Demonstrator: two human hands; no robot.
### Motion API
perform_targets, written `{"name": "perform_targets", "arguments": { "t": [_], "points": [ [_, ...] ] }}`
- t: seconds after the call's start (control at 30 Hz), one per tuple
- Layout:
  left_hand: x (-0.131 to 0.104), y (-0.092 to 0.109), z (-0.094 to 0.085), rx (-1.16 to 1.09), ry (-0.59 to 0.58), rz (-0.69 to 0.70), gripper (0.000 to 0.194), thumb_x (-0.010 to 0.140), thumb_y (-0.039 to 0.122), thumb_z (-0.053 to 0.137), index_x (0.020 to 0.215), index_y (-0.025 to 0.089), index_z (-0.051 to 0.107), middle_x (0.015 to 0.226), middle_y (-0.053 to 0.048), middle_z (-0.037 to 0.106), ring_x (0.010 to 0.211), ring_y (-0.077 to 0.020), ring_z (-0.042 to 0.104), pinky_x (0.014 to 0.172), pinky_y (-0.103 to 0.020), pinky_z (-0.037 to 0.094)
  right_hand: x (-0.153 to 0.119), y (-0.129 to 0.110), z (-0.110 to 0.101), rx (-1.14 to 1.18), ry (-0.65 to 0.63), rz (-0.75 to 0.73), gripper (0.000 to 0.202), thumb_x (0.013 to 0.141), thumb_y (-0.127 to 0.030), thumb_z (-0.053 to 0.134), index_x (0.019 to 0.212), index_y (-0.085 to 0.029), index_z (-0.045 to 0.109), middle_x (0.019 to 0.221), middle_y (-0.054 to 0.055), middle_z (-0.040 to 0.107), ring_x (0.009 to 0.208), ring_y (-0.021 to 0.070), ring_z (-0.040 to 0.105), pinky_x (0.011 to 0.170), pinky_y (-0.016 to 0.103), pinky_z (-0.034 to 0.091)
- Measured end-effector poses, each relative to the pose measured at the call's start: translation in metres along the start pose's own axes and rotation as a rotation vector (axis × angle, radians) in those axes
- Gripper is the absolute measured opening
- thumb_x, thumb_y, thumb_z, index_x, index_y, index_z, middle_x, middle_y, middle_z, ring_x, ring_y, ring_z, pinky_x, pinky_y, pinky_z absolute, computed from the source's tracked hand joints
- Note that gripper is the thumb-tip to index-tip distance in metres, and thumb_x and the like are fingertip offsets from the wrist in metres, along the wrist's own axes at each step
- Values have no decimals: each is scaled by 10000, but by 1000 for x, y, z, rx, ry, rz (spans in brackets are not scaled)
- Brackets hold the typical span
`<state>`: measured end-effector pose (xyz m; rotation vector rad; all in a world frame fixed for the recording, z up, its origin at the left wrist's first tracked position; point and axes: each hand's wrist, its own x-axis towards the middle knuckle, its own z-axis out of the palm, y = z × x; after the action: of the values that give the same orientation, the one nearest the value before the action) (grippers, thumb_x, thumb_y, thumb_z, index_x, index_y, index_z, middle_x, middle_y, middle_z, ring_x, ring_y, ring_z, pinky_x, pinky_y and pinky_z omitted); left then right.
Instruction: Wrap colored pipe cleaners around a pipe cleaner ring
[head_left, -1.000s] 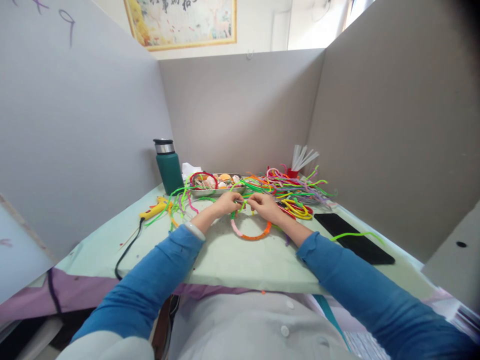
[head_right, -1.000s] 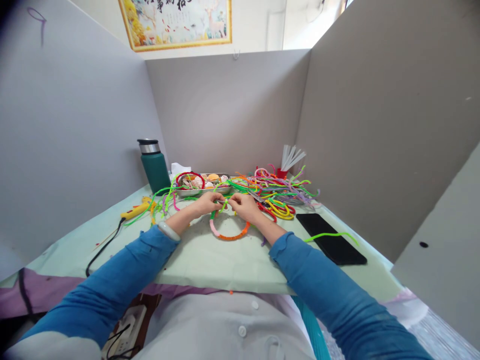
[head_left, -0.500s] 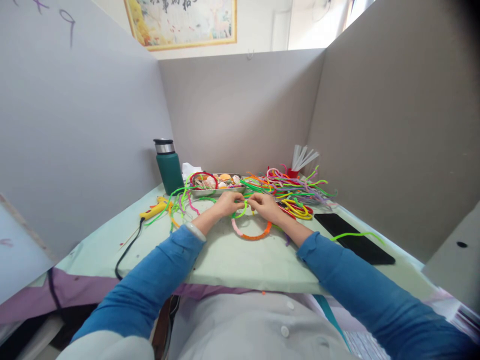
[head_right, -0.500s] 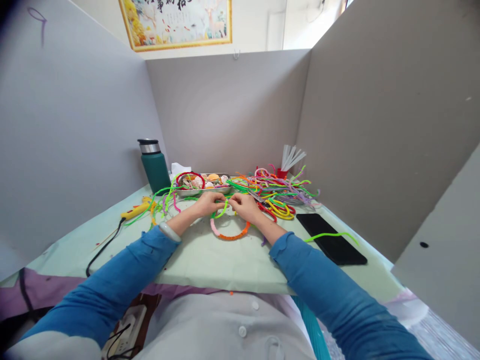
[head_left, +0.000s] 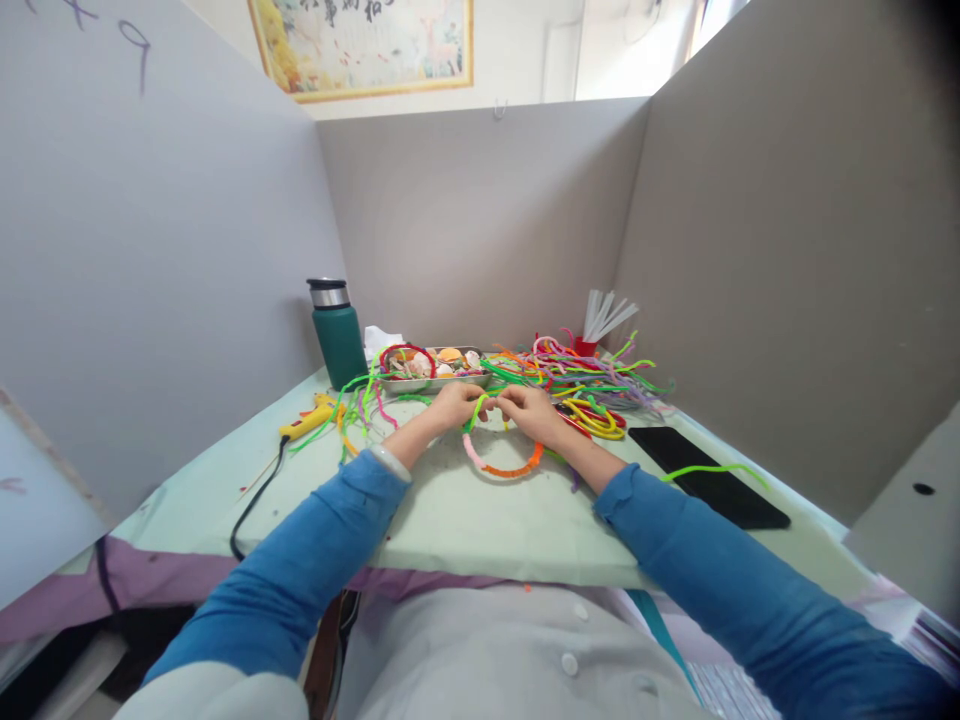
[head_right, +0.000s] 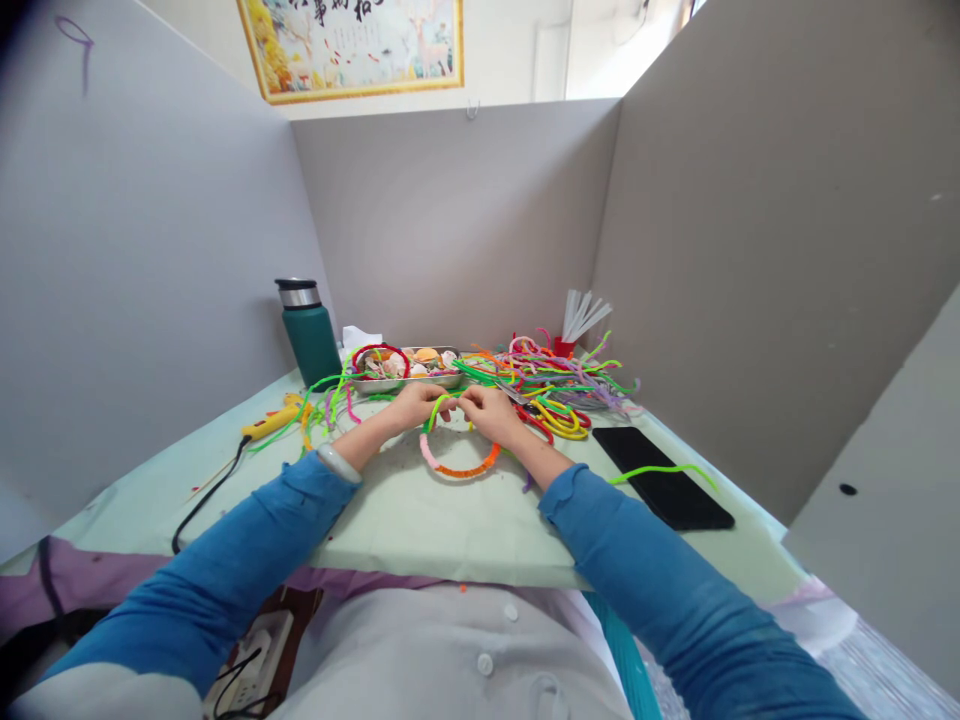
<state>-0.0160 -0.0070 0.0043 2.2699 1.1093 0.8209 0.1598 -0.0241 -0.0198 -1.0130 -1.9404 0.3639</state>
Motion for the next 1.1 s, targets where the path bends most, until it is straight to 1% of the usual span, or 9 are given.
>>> {"name": "perform_targets", "arguments": {
  "t": [0.17, 0.27, 0.43, 0.53, 0.7, 0.8, 0.9, 1.0, 1.1],
  "points": [
    [2, -5, 4, -140, -13, -59, 539, 725, 600, 467, 762, 92, 642, 670, -80, 648, 456, -82, 500, 436, -189, 376, -1, -4, -1, -10, -19, -7, 251, 795, -318, 430, 659, -150, 556, 583, -4, 581, 513, 84, 456, 509, 198, 324],
    [2, -3, 4, -198, -10, -118, 613, 719, 655, 419, 741, 80, 630, 648, -94, 644, 435, -84, 498, 436, -195, 381, -2, -6, -1, -18, -37, -19, 255, 800, -313, 426, 641, -152, 543, 580, -6, 580, 510, 83, 454, 517, 199, 327],
    [-2, 9, 0, -290, -6, -238, 796, 718, 743, 199, 701, 70, 624, 625, -119, 641, 454, -113, 536, 457, -212, 404, -3, -9, -1, -17, -53, -41, 264, 808, -319, 419, 657, -151, 555, 580, -5, 581, 506, 83, 448, 506, 199, 317],
    [-5, 16, -3, -305, -60, -276, 875, 702, 762, 117, 701, 63, 642, 626, -124, 643, 464, -125, 548, 467, -219, 407, -2, -9, -1, -17, -53, -43, 266, 807, -330, 421, 667, -153, 562, 581, -6, 578, 510, 85, 447, 502, 199, 314],
    [-4, 20, -4, -356, -105, -338, 937, 668, 787, 64, 717, 63, 656, 599, -124, 637, 453, -128, 543, 467, -223, 402, -2, -9, -1, -10, -46, -45, 269, 802, -334, 426, 650, -154, 555, 577, -9, 569, 514, 85, 444, 508, 201, 321],
    [-3, 21, -3, -375, -122, -353, 930, 669, 789, 80, 731, 63, 658, 594, -122, 635, 446, -121, 535, 464, -216, 399, -1, -8, -1, -9, -41, -43, 265, 800, -334, 428, 657, -152, 557, 576, -9, 565, 516, 86, 446, 514, 202, 326],
    [-1, 21, -2, -335, -71, -356, 867, 680, 780, 164, 735, 70, 656, 660, -121, 647, 470, -121, 542, 467, -220, 405, 0, -5, -1, -12, -31, -33, 252, 797, -333, 434, 682, -151, 567, 583, -8, 568, 527, 90, 461, 519, 202, 330],
    [2, 21, -3, -273, 58, -308, 764, 710, 737, 253, 742, 88, 655, 743, -114, 650, 566, -142, 571, 490, -228, 421, 0, -2, -1, -38, -7, -20, 232, 786, -315, 447, 682, -151, 574, 582, -8, 566, 536, 94, 466, 517, 203, 324],
    [4, 20, -7, -286, 188, -217, 701, 763, 676, 250, 767, 103, 654, 762, -103, 642, 677, -157, 581, 546, -230, 446, 0, -1, -1, -74, 12, -16, 236, 775, -317, 460, 652, -150, 574, 584, -3, 568, 546, 100, 467, 522, 208, 321]
  ]
}}
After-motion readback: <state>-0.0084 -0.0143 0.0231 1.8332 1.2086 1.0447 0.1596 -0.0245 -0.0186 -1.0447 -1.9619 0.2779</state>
